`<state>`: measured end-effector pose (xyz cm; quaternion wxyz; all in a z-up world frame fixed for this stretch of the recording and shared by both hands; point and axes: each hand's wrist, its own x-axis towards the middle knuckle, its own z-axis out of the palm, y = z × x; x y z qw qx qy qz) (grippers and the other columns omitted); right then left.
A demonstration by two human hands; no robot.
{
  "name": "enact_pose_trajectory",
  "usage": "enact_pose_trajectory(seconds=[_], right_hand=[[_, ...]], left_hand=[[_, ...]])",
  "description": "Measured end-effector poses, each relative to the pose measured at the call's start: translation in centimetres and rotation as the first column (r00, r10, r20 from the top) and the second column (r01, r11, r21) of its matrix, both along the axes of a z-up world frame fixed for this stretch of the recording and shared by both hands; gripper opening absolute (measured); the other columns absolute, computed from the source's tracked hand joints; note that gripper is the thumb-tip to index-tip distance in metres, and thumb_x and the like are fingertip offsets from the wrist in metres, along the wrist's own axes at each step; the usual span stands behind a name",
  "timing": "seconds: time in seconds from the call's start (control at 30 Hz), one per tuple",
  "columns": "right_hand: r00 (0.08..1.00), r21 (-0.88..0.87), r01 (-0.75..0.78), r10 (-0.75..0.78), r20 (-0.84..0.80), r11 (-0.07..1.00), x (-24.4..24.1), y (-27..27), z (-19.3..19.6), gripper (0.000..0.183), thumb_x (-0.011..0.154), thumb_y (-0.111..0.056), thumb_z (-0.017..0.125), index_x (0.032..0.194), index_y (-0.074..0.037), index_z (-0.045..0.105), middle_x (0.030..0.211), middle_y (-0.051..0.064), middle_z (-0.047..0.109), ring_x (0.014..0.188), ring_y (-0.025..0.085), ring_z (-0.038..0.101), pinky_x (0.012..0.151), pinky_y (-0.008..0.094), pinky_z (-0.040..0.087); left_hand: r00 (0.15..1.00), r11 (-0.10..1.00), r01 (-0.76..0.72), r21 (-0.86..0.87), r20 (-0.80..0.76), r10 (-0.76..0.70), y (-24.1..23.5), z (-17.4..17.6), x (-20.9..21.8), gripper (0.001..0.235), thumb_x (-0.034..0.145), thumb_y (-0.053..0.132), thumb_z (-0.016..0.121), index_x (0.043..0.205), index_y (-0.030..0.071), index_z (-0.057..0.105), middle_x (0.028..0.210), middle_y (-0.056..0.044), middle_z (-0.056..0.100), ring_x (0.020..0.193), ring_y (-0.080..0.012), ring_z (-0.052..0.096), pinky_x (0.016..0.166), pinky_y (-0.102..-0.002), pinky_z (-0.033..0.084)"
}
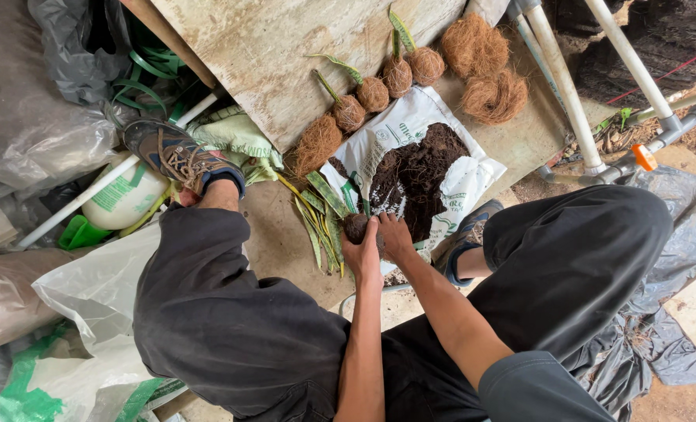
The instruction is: The person sits on the ground and wraps a small plant with a sprout in a fibrous material. They hold the plant, pack soil around its base, and then wrap the fibrous material around the root ball, securing it by hand.
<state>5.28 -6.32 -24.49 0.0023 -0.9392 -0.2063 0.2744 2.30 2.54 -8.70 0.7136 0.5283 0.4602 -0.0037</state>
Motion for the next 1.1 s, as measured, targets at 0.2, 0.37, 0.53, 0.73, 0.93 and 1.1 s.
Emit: enact_pose_trajectory(seconds=[0.2, 0.37, 0.53, 0.73, 0.93, 1.1], right_hand=[[0.937, 0.275, -0.032, 0.125, -0.327, 0.961, 2.9, -1.5, -4.3, 0.031, 0.076, -0.024, 0.081, 0.102, -0.006, 0.076, 0.112, 0.017, 0.075, 0.105, 0.035, 0.070, 0.091, 0.042, 0.056], [0.753, 0.170, 0.241, -0.073, -0.654, 0.956, 5.2, -3.0, -4.6, 0.040, 0.084, -0.033, 0.074, 0.089, 0.006, 0.073, 0.087, 0.019, 0.073, 0.077, 0.034, 0.064, 0.070, 0.047, 0.049], [0.722, 0.126, 0.320, -0.156, -0.674, 0.939, 5.1, -3.2, -4.5, 0.054, 0.081, -0.039, 0.078, 0.094, 0.013, 0.072, 0.081, 0.017, 0.071, 0.069, 0.028, 0.059, 0.063, 0.045, 0.046], [0.496, 0.251, 0.791, -0.343, -0.798, 0.559, 2.8, -3.3, -4.9, 0.046, 0.078, -0.023, 0.082, 0.120, -0.006, 0.073, 0.090, 0.009, 0.074, 0.074, 0.019, 0.062, 0.064, 0.036, 0.049], [0.161, 0.189, 0.979, -0.286, -0.944, -0.071, 4.3, -5.7, -3.4, 0.033, 0.092, -0.012, 0.073, 0.123, -0.003, 0.072, 0.096, 0.011, 0.074, 0.073, 0.021, 0.060, 0.064, 0.032, 0.047], [0.042, 0.026, 0.905, 0.028, -0.999, -0.425, 6.1, -6.7, -0.7, 0.022, 0.098, -0.012, 0.062, 0.117, -0.001, 0.063, 0.109, 0.013, 0.074, 0.091, 0.023, 0.076, 0.080, 0.032, 0.066]], left_hand=[[1.000, 1.000, -0.004, -0.002, 0.008, 0.004, 0.0, 0.5, 0.0, 0.046, 0.084, 0.030, 0.081, 0.119, 0.006, 0.063, 0.108, -0.009, 0.067, 0.094, -0.0196, 0.064, 0.083, -0.035, 0.053], [0.999, 0.999, 0.030, 0.041, -0.029, -0.029, 0.2, 0.9, 0.1, 0.047, 0.083, 0.031, 0.081, 0.118, 0.004, 0.065, 0.106, -0.009, 0.067, 0.092, -0.0207, 0.064, 0.081, -0.037, 0.053], [0.999, 0.999, 0.030, 0.040, -0.027, -0.029, 0.3, 0.9, 0.1, 0.049, 0.083, 0.032, 0.081, 0.119, 0.005, 0.063, 0.108, -0.010, 0.067, 0.093, -0.0212, 0.066, 0.083, -0.037, 0.055], [1.000, 1.000, 0.017, 0.023, -0.009, -0.017, 0.3, 0.3, -0.1, 0.048, 0.082, 0.031, 0.082, 0.119, 0.005, 0.065, 0.107, -0.009, 0.069, 0.093, -0.0199, 0.066, 0.082, -0.034, 0.054], [0.997, 0.997, 0.072, 0.007, 0.033, -0.073, 0.5, 1.0, -0.3, 0.046, 0.081, 0.030, 0.082, 0.115, 0.007, 0.063, 0.099, -0.007, 0.068, 0.082, -0.0193, 0.065, 0.073, -0.035, 0.054], [0.979, 0.983, 0.122, 0.134, 0.146, -0.142, 0.4, 2.2, -0.2, 0.044, 0.078, 0.030, 0.084, 0.110, 0.006, 0.065, 0.098, -0.007, 0.068, 0.081, -0.0198, 0.065, 0.071, -0.034, 0.054]])
